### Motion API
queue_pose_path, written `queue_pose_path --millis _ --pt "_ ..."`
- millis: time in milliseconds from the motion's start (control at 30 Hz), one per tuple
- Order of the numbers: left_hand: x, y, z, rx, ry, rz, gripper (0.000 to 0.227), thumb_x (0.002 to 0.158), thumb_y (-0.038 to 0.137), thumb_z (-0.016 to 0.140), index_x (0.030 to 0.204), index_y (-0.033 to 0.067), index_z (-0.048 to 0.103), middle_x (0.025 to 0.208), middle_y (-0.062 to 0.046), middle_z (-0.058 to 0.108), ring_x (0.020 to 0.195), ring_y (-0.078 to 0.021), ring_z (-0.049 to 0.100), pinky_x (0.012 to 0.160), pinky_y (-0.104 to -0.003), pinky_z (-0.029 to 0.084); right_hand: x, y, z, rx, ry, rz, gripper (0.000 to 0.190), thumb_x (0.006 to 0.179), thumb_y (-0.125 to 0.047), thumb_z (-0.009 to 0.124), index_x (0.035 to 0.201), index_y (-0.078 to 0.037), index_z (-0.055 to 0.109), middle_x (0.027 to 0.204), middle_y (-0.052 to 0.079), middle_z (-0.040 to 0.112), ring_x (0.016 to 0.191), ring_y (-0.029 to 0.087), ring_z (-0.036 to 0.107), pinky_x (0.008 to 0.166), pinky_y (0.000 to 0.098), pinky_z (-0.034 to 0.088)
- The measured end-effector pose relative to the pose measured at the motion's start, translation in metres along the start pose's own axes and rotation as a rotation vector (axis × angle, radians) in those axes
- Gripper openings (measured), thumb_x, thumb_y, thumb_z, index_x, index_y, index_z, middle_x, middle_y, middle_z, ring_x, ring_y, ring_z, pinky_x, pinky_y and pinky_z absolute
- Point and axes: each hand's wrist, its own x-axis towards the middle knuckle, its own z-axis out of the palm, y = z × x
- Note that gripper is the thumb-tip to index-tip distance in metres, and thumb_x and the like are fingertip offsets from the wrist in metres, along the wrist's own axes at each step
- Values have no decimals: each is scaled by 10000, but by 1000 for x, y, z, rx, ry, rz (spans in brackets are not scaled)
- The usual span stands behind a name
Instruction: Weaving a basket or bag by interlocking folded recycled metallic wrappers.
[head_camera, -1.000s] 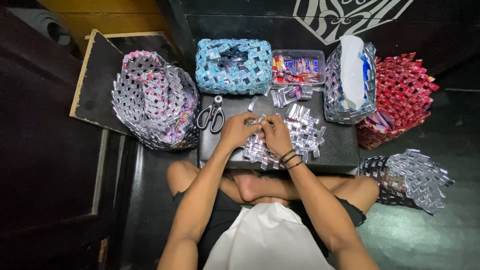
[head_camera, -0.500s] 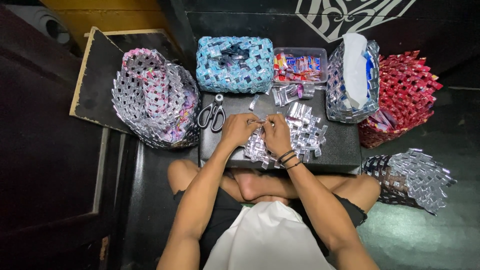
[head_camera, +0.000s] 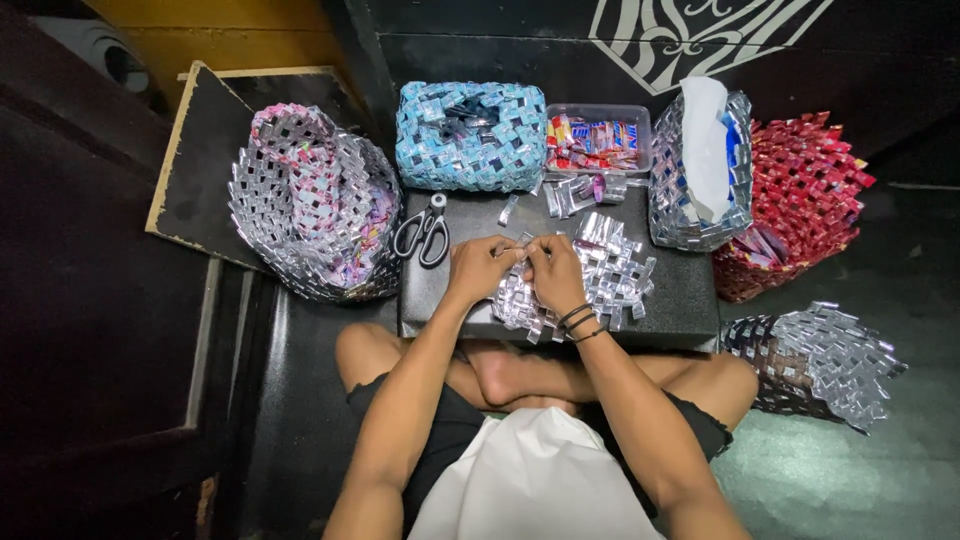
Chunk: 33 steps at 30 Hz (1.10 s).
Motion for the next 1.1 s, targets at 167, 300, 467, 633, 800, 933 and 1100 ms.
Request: queue_pose_path --millis 167,300,467,633,800,933,1100 --pt "2 -11 11 -21 51 9 224 856 401 723 1028 287 811 910 -46 786 1003 -338 722 879 -408 506 0 -4 -3 3 -11 7 208 1025 -74 569 967 113 641 887 156 521 582 269 719 437 325 615" --pt "-5 -13 10 -14 113 30 211 868 381 737 1023 262 817 907 -35 794 986 -321 732 888 -406 515 -1 -10 -3 36 -33 32 185 1002 -64 607 948 101 672 876 127 522 586 241 717 438 302 622" --pt "-11 -22 9 -12 174 31 173 868 376 745 997 289 820 862 -13 789 931 -323 735 892 -400 518 1 -7 3 -19 -81 12 199 998 -77 619 950 108 677 891 155 534 597 253 722 428 292 632" --pt "-12 -33 9 18 195 34 154 872 377 745 981 298 820 854 8 792 926 -297 743 909 -371 509 14 -5 -3 -170 -168 26 198 1006 -136 616 962 34 708 935 130 590 666 240 747 550 352 651" --pt "-16 -41 7 27 183 35 184 879 355 740 1003 245 820 889 -30 797 933 -311 738 959 -377 477 41 -45 -19 -796 -217 -126 239 1031 -233 554 1212 -144 683 1082 125 667 1022 368 715 870 508 585" --pt "-16 -37 7 31 176 41 187 888 338 736 1012 222 816 932 -39 800 971 -294 742 991 -371 455 62 -61 -8 -1024 -310 -218 331 995 -149 558 1278 -281 666 1212 74 602 997 399 727 855 530 604" --pt "-17 -37 8 43 158 27 211 905 366 727 1050 233 802 989 -13 802 1020 -230 739 1076 -359 377 76 -57 7 -1202 -354 -353 294 986 -95 546 1172 -257 706 1176 53 608 928 390 748 801 506 619"
